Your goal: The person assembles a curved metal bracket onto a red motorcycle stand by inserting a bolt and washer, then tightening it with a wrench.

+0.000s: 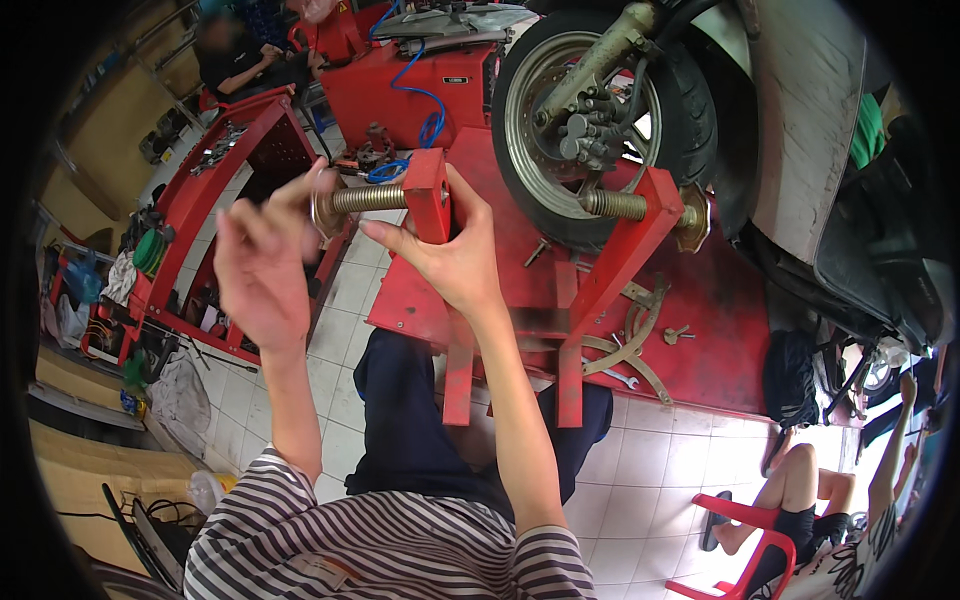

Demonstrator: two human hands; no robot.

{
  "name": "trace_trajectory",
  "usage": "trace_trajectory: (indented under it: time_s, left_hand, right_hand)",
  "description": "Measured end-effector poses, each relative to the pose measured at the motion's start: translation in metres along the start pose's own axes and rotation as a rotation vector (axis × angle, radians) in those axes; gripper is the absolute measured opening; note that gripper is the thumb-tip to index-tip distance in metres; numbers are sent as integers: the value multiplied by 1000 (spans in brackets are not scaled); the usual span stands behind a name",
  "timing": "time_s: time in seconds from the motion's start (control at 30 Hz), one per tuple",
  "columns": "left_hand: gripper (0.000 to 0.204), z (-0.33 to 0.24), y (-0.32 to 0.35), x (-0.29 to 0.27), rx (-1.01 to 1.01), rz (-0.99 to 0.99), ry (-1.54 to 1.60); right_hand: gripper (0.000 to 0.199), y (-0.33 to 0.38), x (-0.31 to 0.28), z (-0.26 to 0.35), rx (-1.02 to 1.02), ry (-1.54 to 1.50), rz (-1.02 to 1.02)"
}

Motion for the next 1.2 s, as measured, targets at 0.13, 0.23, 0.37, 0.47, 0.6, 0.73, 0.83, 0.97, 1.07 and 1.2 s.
trace_trajectory:
  time_s: [0.13,0.23,0.37,0.47,0.6,0.73,0.83,0.97,1.07,1.2]
  left_hand:
    - [45,2,5,-18,-70,-137,-234]
    - [44,7,6,-7,-273,-184,-587]
    - [46,1,6,9,-85,-61,-283]
    - [39,-5,8,-8,35,69,-99]
    - [42,0,15,-19,-85,-88,-275]
    - [49,5,6,-3,-290,-37,-488]
    - [55,2,1,7,-100,-8,-253]
    - [43,2,7,-16,-59,193,198]
    - [39,-2,10,-16,-61,-253,-627]
    - [43,6,7,6,-267,-132,-320]
  right_hand:
    - [38,0,1,-1,20,12,7]
    - [39,1,-1,-2,4,35,3]
    - [38,1,1,1,34,11,3]
    - [40,1,1,-1,12,22,-3]
    - [42,1,0,-3,17,32,5]
    - [41,2,-2,-1,33,24,-16]
    - [39,1,1,-1,20,26,-14]
    - [36,1,2,2,20,35,-2]
    - [36,0,-1,0,-3,64,-2]
    - [37,1,0,-1,17,65,-2]
Point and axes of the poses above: each hand's wrist, its own y-axis away from the middle knuckle, its own x-axis out of the palm, z = x × y, the point moved 4 cm from there along -y, towards the middle knuckle, and after that the axes turned 2 degrees about -x, right-handed, at the moved point
